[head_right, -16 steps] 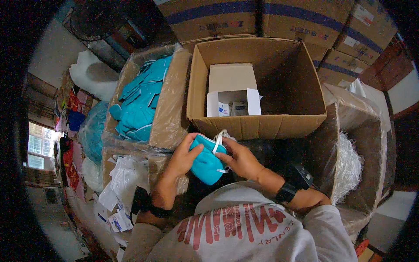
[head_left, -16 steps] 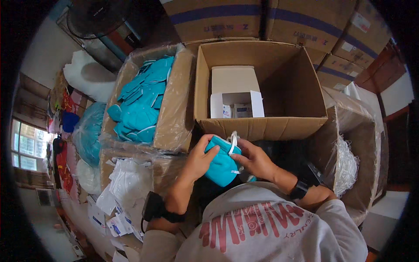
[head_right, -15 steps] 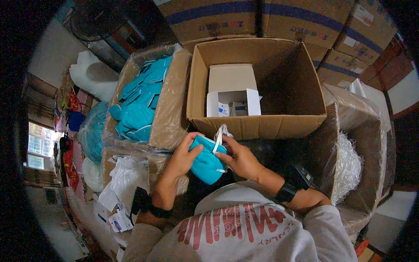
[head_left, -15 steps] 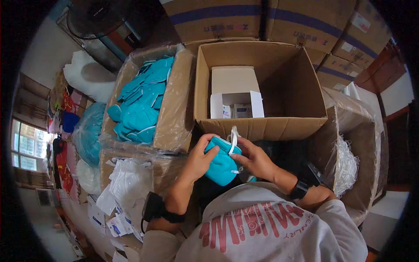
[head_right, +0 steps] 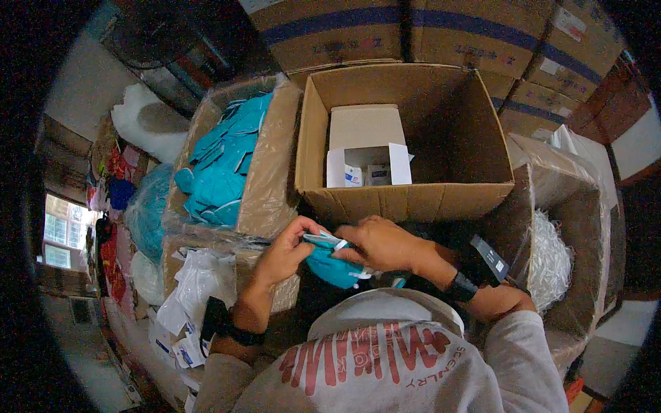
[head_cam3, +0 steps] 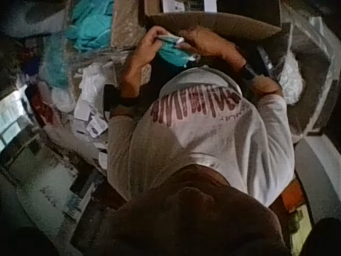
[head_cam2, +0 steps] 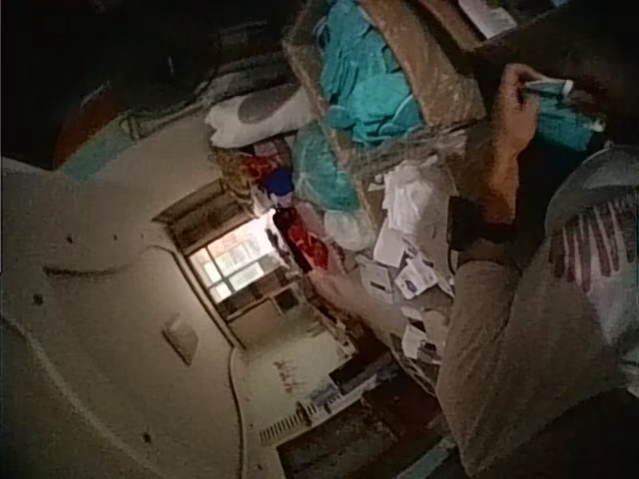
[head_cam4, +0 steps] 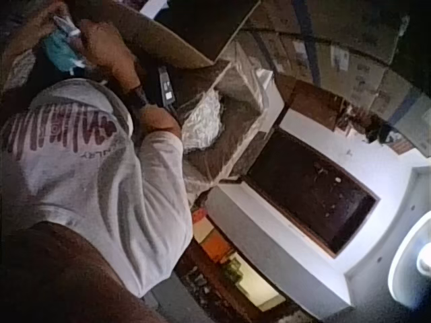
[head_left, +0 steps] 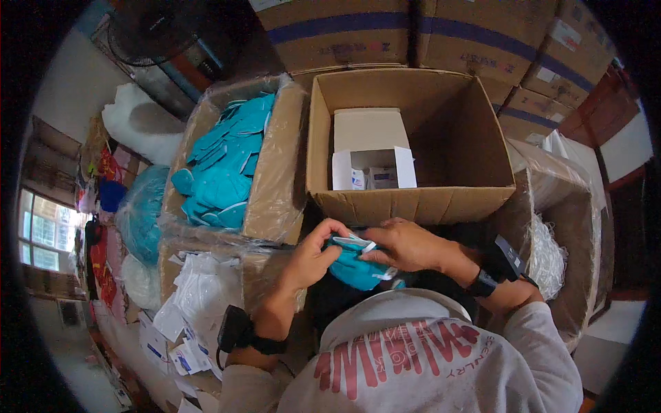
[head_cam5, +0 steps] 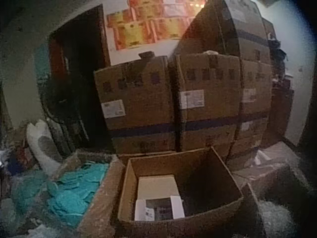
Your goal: The person is packing masks into boxes.
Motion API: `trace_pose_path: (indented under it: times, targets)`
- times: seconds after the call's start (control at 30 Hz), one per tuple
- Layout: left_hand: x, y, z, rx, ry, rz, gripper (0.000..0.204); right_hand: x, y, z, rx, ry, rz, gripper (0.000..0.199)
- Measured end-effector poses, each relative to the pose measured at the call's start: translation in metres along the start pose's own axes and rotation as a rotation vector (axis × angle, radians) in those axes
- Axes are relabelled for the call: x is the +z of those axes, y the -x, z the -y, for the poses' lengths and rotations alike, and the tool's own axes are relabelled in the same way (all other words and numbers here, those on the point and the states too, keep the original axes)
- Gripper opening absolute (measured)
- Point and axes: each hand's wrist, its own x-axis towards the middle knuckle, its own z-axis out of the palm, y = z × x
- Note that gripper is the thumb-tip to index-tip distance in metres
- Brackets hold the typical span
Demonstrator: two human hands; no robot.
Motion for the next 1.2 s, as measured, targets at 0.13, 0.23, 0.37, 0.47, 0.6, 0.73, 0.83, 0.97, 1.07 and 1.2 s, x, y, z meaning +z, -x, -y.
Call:
trace_pose_path:
  times: [0.13, 0.23, 0.37, 0.47, 0.6, 0.73, 0.83, 0.97, 1.07, 1.2]
  targets:
    - [0.015, 0.004, -0.006, 0.030, 0.070, -0.131, 0.018, 0.023, -0.002, -0.005, -0.088, 0.015, -0.227, 0.022]
    - [0.023, 0.001, -0.006, -0.026, -0.213, -0.306, 0.022, 0.033, -0.004, 0.001, -0.097, 0.062, -0.323, 0.023]
    - [0.019, -0.002, -0.008, -0.017, -0.448, -0.277, 0.026, 0.037, 0.000, 0.000, -0.084, -0.238, -0.243, 0.024]
    - [0.013, -0.003, -0.011, 0.091, -0.487, -0.311, 0.026, 0.016, 0.009, -0.011, -0.083, -0.346, -0.017, 0.027]
    - [-0.006, -0.003, -0.028, 0.056, -0.539, -0.324, 0.025, -0.011, 0.025, -0.032, -0.042, -0.117, 0.055, 0.041]
    - [-0.007, -0.010, -0.029, 0.090, -0.522, -0.250, 0.024, -0.022, 0.011, -0.005, -0.182, -0.176, -0.167, 0.068]
    - [0.000, -0.014, -0.032, 0.146, -0.549, -0.261, 0.024, -0.020, -0.005, 0.025, -0.168, -0.637, 0.074, 0.057]
    - [-0.008, -0.010, -0.037, 0.038, -0.420, -0.351, 0.023, -0.003, -0.004, 0.013, -0.036, -0.579, 0.352, 0.031]
    - [-0.014, -0.011, -0.029, -0.021, -0.317, -0.363, 0.023, -0.002, -0.001, 0.008, -0.044, -0.568, 0.136, 0.030]
    - [-0.003, -0.019, 0.021, 0.248, -0.346, -0.481, 0.023, 0.010, -0.018, 0.015, -0.438, -0.453, -0.433, 0.030]
